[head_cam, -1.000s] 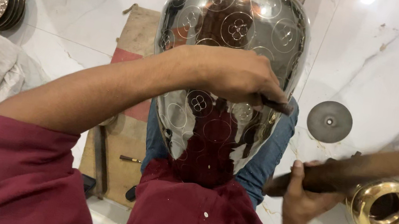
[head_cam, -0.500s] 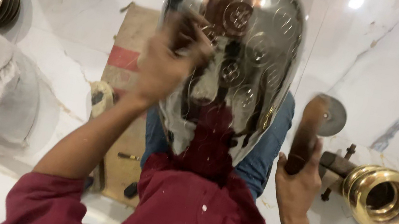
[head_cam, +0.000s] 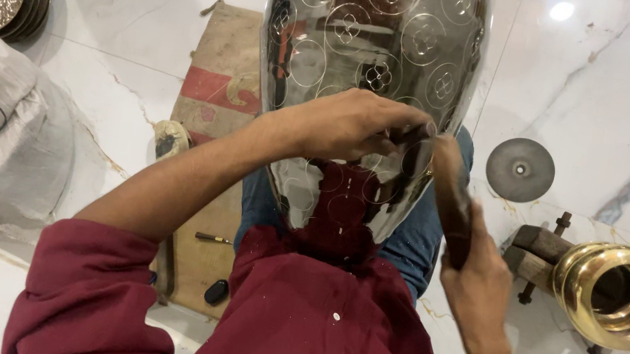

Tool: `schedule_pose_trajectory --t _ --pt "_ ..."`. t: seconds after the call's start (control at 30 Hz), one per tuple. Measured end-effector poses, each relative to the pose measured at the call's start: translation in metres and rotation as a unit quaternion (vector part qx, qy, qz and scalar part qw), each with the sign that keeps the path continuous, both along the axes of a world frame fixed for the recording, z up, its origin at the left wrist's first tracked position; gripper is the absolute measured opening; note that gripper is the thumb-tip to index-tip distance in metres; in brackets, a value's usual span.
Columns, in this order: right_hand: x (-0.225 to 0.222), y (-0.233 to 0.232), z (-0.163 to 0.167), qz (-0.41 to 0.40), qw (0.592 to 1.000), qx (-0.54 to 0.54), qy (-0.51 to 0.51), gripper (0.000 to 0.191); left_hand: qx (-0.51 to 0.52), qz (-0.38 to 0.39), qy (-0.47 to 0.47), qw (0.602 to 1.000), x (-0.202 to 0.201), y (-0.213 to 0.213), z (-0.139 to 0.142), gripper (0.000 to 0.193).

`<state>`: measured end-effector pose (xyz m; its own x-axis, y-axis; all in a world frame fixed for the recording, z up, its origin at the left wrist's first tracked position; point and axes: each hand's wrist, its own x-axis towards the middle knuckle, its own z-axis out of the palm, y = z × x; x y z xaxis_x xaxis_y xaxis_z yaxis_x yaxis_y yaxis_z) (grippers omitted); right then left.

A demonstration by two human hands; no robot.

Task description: The person uses a hammer and a small metal tool to engrave a pattern onto a large silver vase. They repeatedly tap the tool against the vase surface to create decorative indentations.

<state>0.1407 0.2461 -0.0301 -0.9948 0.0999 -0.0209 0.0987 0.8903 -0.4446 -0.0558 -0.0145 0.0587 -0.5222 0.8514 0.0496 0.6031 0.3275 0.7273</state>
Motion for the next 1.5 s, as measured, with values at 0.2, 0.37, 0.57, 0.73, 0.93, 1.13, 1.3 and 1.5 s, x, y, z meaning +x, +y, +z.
schedule_pose_trajectory --t 0.2,0.37,0.57,0.73,0.93,1.13,1.3,1.5 --pt "-0.012 0.025 0.035 -0.04 0.985 -0.078 0.149 0.056 0.016 -0.04 0.032 0.999 -0.002 -0.004 -0.004 0.051" --pt "-0.041 0.018 0.107 0.085 0.988 0.041 0.12 0.083 0.057 0.008 0.064 0.996 0.006 -0.008 -0.018 0.039" --pt "-0.088 -0.019 0.206 0.228 0.946 0.229 0.0 0.08 0.237 0.323 0.09 0.912 0.07 -0.011 -0.046 0.027" --pt "-0.094 -0.051 0.242 0.362 0.846 0.389 0.041 0.081 0.289 0.498 0.163 0.801 0.1 0.013 -0.075 0.026" --pt "-0.098 -0.07 0.254 0.383 0.854 0.319 0.152 0.079 0.263 0.492 0.207 0.804 0.099 0.015 -0.085 0.021" --pt "-0.101 -0.032 0.225 0.337 0.846 0.411 0.043 0.081 0.257 0.423 0.161 0.854 0.084 0.003 -0.06 0.034" --pt "-0.08 0.019 0.173 0.231 0.934 0.271 0.038 0.068 0.189 0.239 0.064 0.95 0.053 -0.014 -0.028 0.035" --pt "-0.026 0.018 0.075 0.078 0.987 0.122 0.069 0.09 0.056 0.06 0.02 0.996 0.013 -0.002 -0.015 0.037"
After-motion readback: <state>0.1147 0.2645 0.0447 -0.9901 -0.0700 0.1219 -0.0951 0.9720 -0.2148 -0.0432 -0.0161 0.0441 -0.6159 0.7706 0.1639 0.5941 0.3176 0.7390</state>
